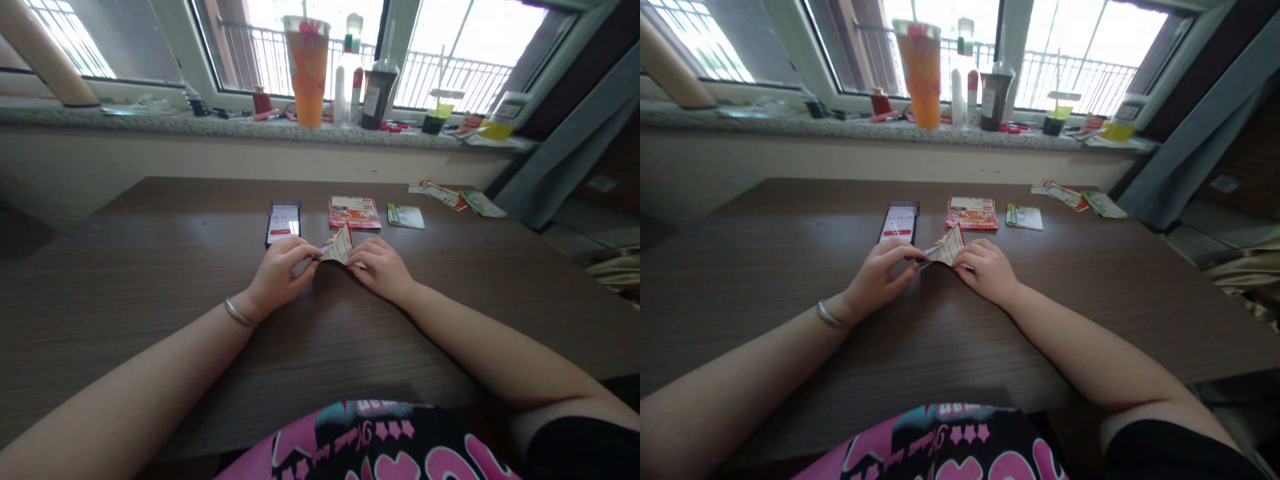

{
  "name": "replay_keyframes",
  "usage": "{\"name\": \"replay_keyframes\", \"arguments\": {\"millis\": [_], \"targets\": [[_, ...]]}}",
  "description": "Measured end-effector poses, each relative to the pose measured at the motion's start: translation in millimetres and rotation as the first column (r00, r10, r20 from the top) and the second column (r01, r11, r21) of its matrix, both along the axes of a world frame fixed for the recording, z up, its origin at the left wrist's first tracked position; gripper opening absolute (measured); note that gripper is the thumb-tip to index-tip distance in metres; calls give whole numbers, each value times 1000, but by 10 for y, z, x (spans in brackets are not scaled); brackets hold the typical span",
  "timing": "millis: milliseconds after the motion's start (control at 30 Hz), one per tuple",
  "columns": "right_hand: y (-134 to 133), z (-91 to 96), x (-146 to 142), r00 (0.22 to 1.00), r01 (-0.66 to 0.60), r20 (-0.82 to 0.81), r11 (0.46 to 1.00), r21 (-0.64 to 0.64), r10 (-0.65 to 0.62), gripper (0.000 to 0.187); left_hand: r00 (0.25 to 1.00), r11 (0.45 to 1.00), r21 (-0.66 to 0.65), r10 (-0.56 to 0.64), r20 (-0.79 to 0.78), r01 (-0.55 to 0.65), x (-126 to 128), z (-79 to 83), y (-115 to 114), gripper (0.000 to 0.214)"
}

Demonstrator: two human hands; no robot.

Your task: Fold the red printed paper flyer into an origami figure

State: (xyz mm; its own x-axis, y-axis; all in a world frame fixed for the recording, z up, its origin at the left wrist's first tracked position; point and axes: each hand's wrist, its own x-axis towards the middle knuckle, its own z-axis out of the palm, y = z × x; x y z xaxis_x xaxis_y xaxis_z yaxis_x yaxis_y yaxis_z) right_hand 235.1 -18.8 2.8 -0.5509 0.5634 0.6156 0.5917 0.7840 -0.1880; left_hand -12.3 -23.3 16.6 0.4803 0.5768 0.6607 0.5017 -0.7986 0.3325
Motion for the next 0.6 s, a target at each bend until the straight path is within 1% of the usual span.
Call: {"name": "replay_keyframes", "arguments": {"millis": [67,133,233,300,400,500,600], "targets": [[2,-3,-2,1000,-18,6,1000,-9,19,9,1000,1000,-22,-11,20,11,-10,0,-7,19],[6,-9,-4,999,-33,18,999,-21,33,10,999,1000,-6,16,38,-16,-19,-12,-3,20],[14,-27,-5,997,-60,45,998,-36,61,10,993,990,86,114,17,-115,-26,-37,15,16],[18,-37,-5,995,-82,62,996,-33,84,11,987,974,165,160,-7,-157,-29,-42,24,14],[13,-29,-9,988,-107,113,994,-14,108,12,988,967,227,137,-69,-118,-26,-21,12,16],[-9,4,-17,967,-138,215,990,8,134,15,978,971,231,109,-180,-66,-13,10,-24,18],[-31,28,-20,947,-144,294,990,13,134,16,949,973,213,144,-279,-85,8,11,-47,17]]}}
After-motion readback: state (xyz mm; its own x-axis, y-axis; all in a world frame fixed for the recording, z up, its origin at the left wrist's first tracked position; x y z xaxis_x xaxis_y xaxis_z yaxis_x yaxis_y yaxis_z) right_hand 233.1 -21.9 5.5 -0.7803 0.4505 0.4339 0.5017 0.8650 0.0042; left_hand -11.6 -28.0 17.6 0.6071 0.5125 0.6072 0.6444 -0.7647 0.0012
